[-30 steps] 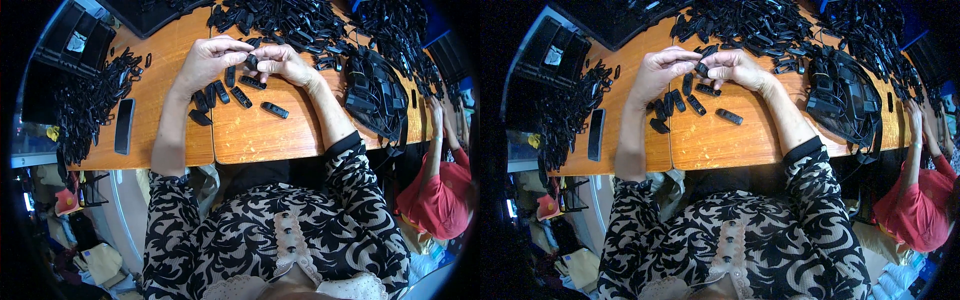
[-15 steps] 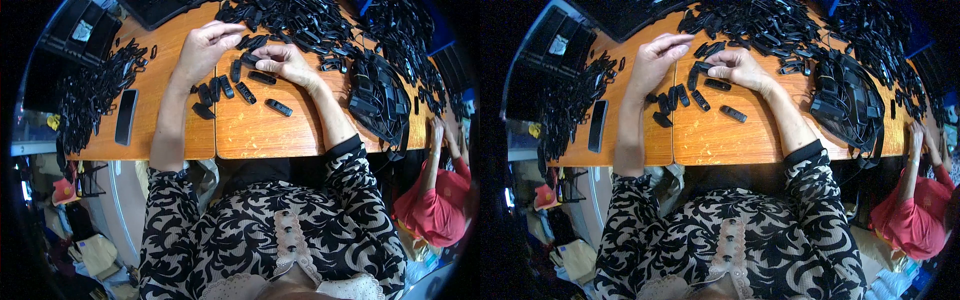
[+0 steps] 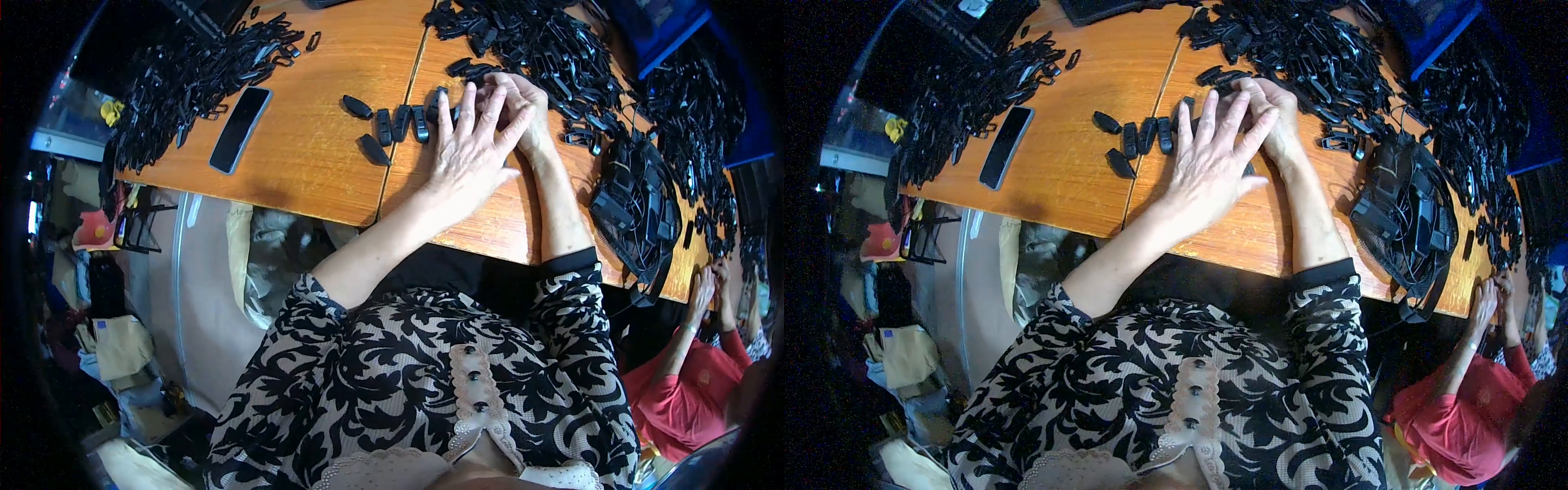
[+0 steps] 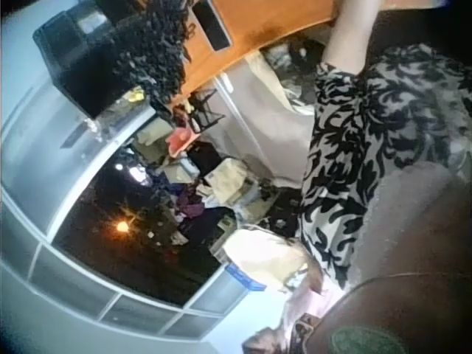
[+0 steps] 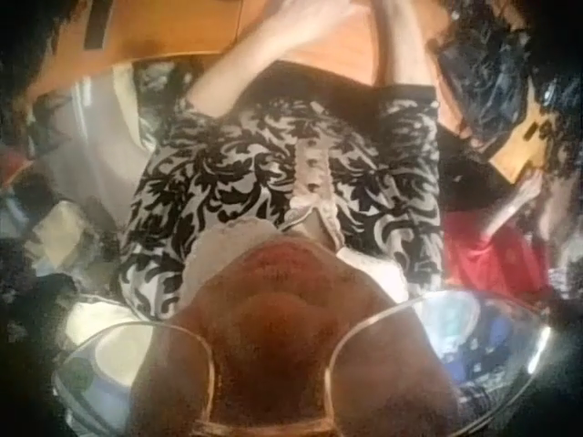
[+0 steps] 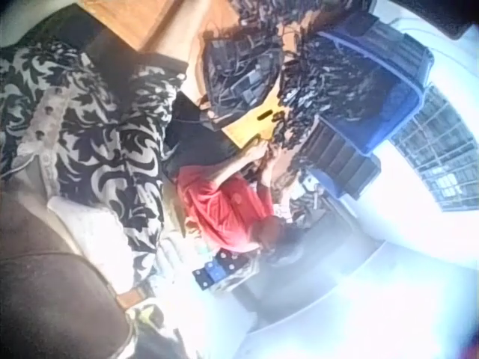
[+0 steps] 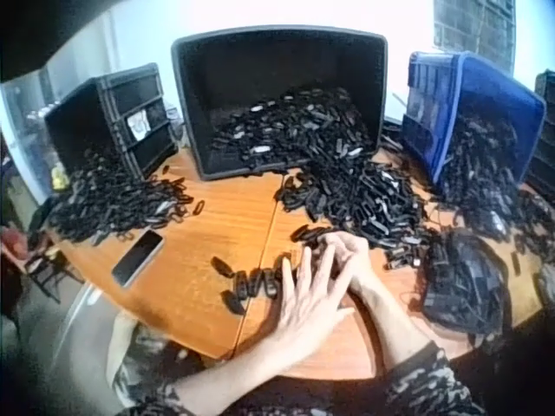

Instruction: The person assembles plastic components by fitting small black pieces together by hand and placing the assembled units on the table.

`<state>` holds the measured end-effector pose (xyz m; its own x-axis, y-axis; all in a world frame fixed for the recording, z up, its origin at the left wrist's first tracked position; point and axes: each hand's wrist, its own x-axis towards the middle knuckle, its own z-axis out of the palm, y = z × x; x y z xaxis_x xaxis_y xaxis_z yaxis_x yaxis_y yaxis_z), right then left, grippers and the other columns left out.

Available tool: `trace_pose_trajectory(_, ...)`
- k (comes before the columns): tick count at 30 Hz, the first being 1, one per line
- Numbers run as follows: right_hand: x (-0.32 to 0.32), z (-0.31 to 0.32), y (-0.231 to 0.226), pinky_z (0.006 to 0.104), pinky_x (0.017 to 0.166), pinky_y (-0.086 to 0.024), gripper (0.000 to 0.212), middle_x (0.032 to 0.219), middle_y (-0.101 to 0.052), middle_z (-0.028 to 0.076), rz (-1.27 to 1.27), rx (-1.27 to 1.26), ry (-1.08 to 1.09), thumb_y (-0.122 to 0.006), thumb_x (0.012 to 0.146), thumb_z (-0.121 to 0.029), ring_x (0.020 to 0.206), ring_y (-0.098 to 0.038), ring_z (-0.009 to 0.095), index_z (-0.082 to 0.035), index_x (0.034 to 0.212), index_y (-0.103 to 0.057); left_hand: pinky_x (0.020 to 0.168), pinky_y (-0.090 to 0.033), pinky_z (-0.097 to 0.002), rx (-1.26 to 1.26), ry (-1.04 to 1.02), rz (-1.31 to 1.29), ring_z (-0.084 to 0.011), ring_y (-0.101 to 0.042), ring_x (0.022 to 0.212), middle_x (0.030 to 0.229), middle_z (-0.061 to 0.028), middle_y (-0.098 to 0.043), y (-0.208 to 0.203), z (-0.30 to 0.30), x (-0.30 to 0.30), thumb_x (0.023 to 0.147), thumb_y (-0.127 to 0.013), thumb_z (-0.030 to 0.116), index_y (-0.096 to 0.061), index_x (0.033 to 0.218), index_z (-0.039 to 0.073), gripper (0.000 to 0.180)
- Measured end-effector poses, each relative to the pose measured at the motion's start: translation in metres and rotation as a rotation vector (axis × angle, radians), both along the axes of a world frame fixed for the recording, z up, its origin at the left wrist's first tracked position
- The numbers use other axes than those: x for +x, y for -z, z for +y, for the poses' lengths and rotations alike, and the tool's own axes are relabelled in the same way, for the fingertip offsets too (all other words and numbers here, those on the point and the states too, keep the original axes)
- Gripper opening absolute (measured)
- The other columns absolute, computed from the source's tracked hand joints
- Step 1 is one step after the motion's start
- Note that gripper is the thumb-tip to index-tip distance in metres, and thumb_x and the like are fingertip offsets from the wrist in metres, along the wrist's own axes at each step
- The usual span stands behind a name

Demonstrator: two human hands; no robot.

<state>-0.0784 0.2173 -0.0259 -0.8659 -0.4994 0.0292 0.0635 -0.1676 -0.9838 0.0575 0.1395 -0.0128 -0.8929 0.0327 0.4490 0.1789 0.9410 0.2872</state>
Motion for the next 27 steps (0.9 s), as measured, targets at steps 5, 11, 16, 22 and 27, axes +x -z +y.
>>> trace_pose_trajectory(5,0.0,-0.004,0.006,0.0252,0.058,-0.055,0.022,0.085,-0.07,0.008,0.113,0.109,0.053,-0.054,0.101,-0.014,0.066,-0.064,0.013,0.003,0.107,-0.067,0.115,-0.007,-0.0693,-0.103,-0.099,-0.102,-0.0438,-0.031,0.142,0.151,-0.0132,-0.044,-0.001,-0.038,-0.014,0.086,-0.069,0.044,-0.032,0.154,0.023,0.081)
trace_pose_trajectory(11,0.003,-0.005,0.005,0.0251,0.056,-0.054,0.02,0.084,-0.07,0.01,0.106,0.104,-0.021,-0.057,0.101,-0.014,0.064,-0.065,0.014,0.002,0.106,-0.066,0.116,-0.016,-0.0615,-0.083,-0.272,-0.169,-0.0342,-0.042,0.137,0.143,-0.0108,-0.052,0.01,-0.08,0.015,0.094,-0.058,0.041,-0.059,0.133,0.015,0.048)
trace_pose_trajectory(16,-0.002,-0.004,0.012,0.0238,0.055,-0.051,0.018,0.081,-0.07,0.008,0.138,0.092,-0.026,-0.058,0.101,-0.015,0.062,-0.062,0.012,0.0,0.103,-0.067,0.105,-0.038,-0.0468,-0.093,-0.282,-0.059,-0.0325,-0.052,0.121,0.126,-0.0131,-0.058,0.007,-0.102,0.057,0.091,-0.065,0.034,-0.062,0.124,0.007,0.043)
trace_pose_trajectory(22,-0.006,0.0,0.012,0.0228,0.059,-0.051,0.02,0.086,-0.07,0.008,0.161,0.134,-0.042,-0.059,0.101,-0.016,0.068,-0.062,0.011,0.001,0.108,-0.067,0.088,-0.048,-0.0409,-0.157,-0.372,0.066,-0.0287,-0.057,0.1,0.108,-0.01,-0.061,0.006,-0.113,0.101,0.084,-0.073,0.032,-0.066,0.112,0.005,0.039)
trace_pose_trajectory(27,-0.003,-0.001,0.013,0.021,0.059,-0.049,0.02,0.088,-0.07,0.008,0.147,0.108,-0.061,-0.058,0.101,-0.014,0.069,-0.061,0.01,0.002,0.109,-0.066,0.086,-0.048,-0.0402,-0.174,-0.439,0.102,-0.0282,-0.059,0.095,0.104,-0.0104,-0.063,0.009,-0.121,0.144,0.08,-0.077,0.031,-0.069,0.108,0.005,0.039)
